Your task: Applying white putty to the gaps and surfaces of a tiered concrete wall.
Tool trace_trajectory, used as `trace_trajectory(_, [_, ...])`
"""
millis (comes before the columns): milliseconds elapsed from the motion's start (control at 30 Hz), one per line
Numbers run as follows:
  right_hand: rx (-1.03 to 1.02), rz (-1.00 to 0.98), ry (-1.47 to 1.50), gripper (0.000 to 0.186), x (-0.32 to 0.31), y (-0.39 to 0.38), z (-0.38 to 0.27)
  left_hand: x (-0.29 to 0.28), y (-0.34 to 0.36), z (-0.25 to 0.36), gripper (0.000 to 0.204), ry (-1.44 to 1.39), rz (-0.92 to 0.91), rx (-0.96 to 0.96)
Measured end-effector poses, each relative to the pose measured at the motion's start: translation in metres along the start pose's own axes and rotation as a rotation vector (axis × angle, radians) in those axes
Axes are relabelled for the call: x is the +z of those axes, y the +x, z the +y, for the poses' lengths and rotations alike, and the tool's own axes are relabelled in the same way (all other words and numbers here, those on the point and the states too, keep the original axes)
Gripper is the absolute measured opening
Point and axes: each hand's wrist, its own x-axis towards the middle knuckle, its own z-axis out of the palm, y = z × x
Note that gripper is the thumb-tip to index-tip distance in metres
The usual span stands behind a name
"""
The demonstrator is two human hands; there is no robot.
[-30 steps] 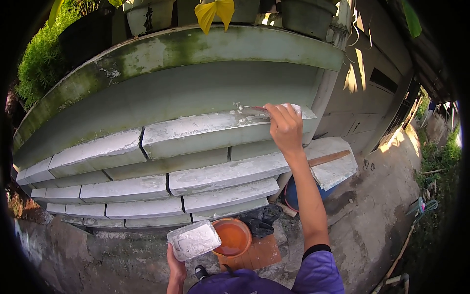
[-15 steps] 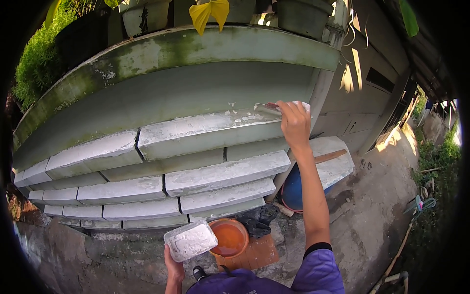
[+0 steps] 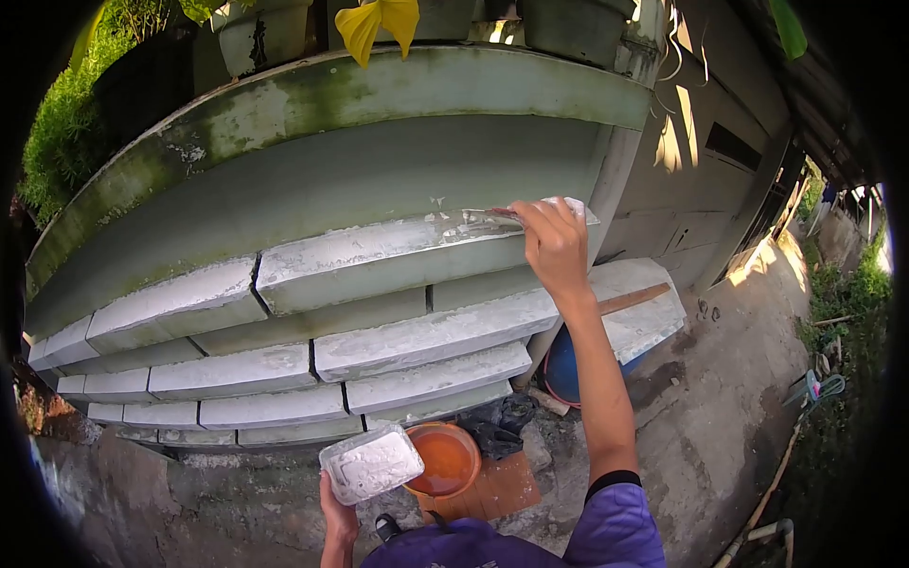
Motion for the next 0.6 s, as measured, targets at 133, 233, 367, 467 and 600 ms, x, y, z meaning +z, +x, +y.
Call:
trace_trajectory(133, [-0.037,-0.039,0.094,0.024,0.012,0.006,-0.023,-0.008,0.006,-0.012,0.063,0.038,-0.036,-0.004])
trace_trajectory(233, [-0.123,-0.005,0.097,0.026,0.024,0.006,-0.031,-0.003,0.005,-0.015,0.063,0.035,-0.059,-0.025])
trace_trajectory(367, [-0.168,-0.049,0.081,0.027,0.031,0.005,-0.040,-0.006,0.007,-0.018,0.063,0.040,-0.032,-0.026])
trace_trajectory(467, [-0.200,-0.071,0.026,0.027,0.015,0.012,-0.037,-0.013,0.009,-0.022,0.063,0.026,-0.024,-0.009])
trace_trajectory(600, [-0.174,-0.015,-0.098,0.025,0.009,0.017,-0.024,-0.012,0.008,-0.018,0.064,0.021,-0.029,-0.002])
